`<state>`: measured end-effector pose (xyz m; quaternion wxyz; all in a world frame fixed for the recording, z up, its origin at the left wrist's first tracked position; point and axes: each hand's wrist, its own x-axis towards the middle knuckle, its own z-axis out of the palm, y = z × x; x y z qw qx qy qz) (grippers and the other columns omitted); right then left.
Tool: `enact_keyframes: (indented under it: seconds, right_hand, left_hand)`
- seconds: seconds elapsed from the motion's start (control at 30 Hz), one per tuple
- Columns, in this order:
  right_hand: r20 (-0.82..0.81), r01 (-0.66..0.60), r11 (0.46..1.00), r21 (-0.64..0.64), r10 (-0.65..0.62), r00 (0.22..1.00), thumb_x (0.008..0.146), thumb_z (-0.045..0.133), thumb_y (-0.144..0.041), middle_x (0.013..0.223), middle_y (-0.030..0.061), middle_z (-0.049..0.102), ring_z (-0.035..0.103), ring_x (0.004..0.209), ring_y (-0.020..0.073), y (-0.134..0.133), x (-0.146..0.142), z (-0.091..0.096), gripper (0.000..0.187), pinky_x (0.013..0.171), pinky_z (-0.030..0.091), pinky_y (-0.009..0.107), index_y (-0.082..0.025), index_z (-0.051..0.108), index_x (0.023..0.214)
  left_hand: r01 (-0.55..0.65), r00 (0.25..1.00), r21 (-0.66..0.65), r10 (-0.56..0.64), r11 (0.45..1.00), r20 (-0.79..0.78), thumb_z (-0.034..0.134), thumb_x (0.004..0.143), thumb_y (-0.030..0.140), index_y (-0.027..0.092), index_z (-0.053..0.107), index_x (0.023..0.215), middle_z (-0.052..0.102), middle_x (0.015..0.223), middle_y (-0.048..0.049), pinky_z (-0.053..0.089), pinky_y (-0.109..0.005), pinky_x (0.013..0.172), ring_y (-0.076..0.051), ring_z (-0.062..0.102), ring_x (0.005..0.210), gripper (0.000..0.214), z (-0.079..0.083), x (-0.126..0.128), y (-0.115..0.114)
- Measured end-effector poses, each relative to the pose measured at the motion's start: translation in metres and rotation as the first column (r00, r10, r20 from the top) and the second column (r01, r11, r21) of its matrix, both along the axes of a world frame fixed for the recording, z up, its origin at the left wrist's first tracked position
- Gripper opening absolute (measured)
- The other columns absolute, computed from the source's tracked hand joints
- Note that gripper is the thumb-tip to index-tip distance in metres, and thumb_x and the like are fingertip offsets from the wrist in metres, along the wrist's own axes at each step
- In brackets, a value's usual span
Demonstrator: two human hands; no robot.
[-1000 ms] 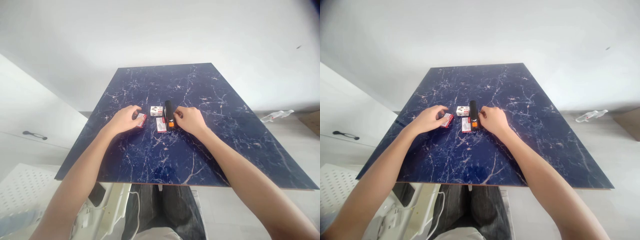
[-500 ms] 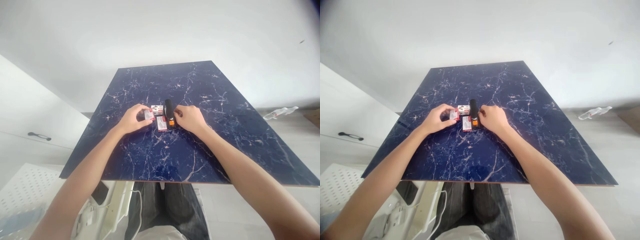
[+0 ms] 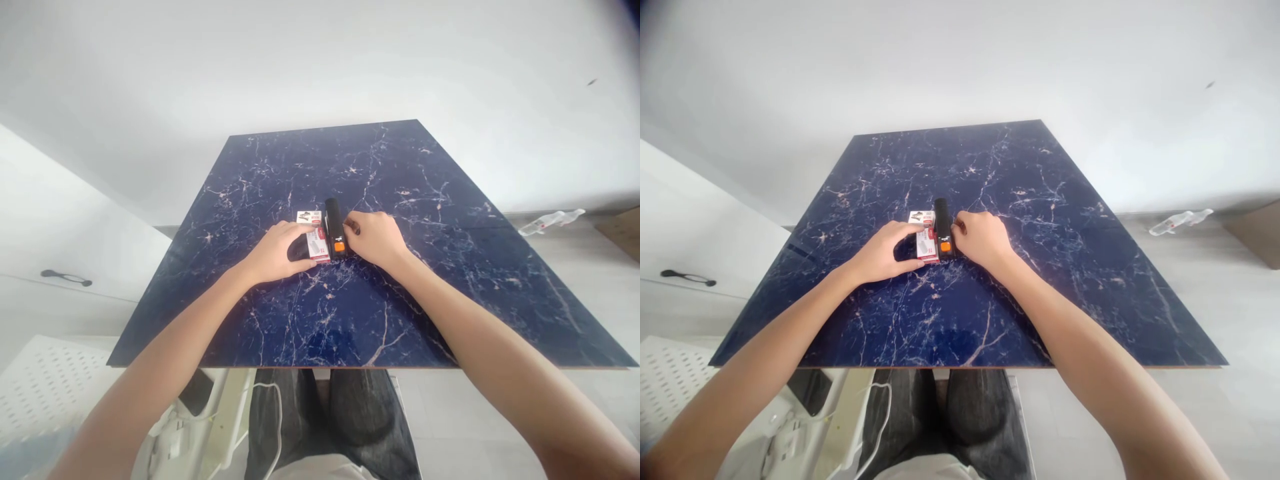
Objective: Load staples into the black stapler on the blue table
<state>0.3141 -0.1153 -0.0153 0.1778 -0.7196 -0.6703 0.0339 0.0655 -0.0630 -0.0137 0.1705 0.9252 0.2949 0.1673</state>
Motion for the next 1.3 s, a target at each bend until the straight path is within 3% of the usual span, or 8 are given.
enact_keyframes:
  seconds: [0.4,0.67,0.77,0.87,0.93,1.03,1.13,1.3]
  right_hand:
    - [0.018,-0.036,0.999,0.011,0.036,0.999,0.094,0.049,-0.032,0.086,0.0073,0.075,0.065,0.073,0.0232,-0.002,-0.001,-0.002,0.026,0.063,0.036,0.031,-0.023,0.073,0.091]
    - [0.019,-0.032,0.999,-0.005,0.032,0.999,0.096,0.049,-0.031,0.088,0.0078,0.076,0.067,0.076,0.0233,-0.002,-0.002,0.001,0.026,0.063,0.035,0.031,-0.021,0.072,0.092]
    - [0.017,-0.042,0.999,-0.018,0.042,0.999,0.097,0.048,-0.032,0.088,0.0077,0.076,0.067,0.076,0.0235,-0.002,-0.002,0.001,0.027,0.064,0.036,0.031,-0.021,0.073,0.094]
    - [0.019,-0.051,0.998,-0.027,0.052,0.998,0.097,0.047,-0.031,0.089,0.0074,0.076,0.067,0.077,0.0238,-0.002,-0.001,0.0,0.027,0.063,0.036,0.031,-0.022,0.072,0.095]
    - [0.026,-0.054,0.998,-0.028,0.055,0.998,0.097,0.047,-0.031,0.089,0.0073,0.076,0.068,0.077,0.0242,-0.002,-0.001,-0.001,0.027,0.063,0.035,0.031,-0.022,0.072,0.095]
    - [0.035,-0.053,0.998,-0.027,0.054,0.998,0.097,0.047,-0.031,0.091,0.0076,0.077,0.068,0.08,0.0248,-0.001,-0.001,-0.001,0.026,0.063,0.035,0.031,-0.022,0.071,0.095]
    - [0.033,-0.048,0.998,-0.039,0.049,0.998,0.097,0.047,-0.031,0.093,0.0078,0.077,0.069,0.081,0.0247,-0.001,-0.001,-0.001,0.026,0.064,0.035,0.031,-0.022,0.072,0.096]
    - [0.032,-0.066,0.997,-0.034,0.067,0.997,0.097,0.047,-0.031,0.09,0.008,0.076,0.067,0.078,0.0244,0.0,-0.001,-0.002,0.027,0.063,0.033,0.031,-0.022,0.072,0.094]
  left_hand:
    - [0.0,1.0,-0.043,0.0,0.999,0.021,0.074,0.089,0.047,0.029,0.048,0.149,0.055,0.15,-0.0107,0.045,-0.054,0.11,-0.034,0.052,0.135,0.067,0.0,0.004,-0.006]
    - [-0.016,0.999,-0.082,0.02,0.996,0.045,0.075,0.088,0.039,0.031,0.043,0.152,0.059,0.145,-0.0101,0.05,-0.052,0.104,-0.032,0.058,0.128,0.072,-0.002,0.006,-0.011]
    - [-0.037,0.992,0.003,0.036,0.999,0.117,0.071,0.09,0.043,0.027,0.056,0.136,0.059,0.142,-0.0102,0.05,-0.052,0.106,-0.032,0.056,0.13,0.05,-0.003,0.005,-0.005]
    - [-0.171,0.967,0.084,0.151,0.982,0.204,0.056,0.099,0.039,0.024,0.063,0.123,0.053,0.149,-0.0106,0.043,-0.054,0.115,-0.031,0.048,0.14,0.029,-0.004,0.0,0.006]
    - [-0.18,0.973,0.098,0.162,0.979,0.164,0.048,0.102,0.029,0.023,0.06,0.131,0.041,0.161,-0.0091,0.034,-0.057,0.122,-0.031,0.036,0.15,0.032,-0.006,-0.004,0.015]
    - [-0.073,0.997,0.062,0.071,0.995,0.043,0.039,0.098,0.011,0.025,0.05,0.148,0.033,0.167,-0.0061,0.031,-0.057,0.125,-0.029,0.03,0.154,0.053,-0.013,-0.009,0.024]
    - [-0.044,0.999,0.103,0.044,0.994,0.007,0.037,0.093,0.002,0.025,0.05,0.15,0.042,0.16,-0.0075,0.035,-0.056,0.123,-0.028,0.037,0.148,0.063,-0.018,-0.011,0.026]
    - [-0.102,0.993,0.164,0.092,0.981,0.069,0.04,0.089,-0.003,0.024,0.06,0.14,0.054,0.135,-0.0102,0.047,-0.052,0.112,-0.026,0.05,0.128,0.061,-0.021,-0.006,0.022]
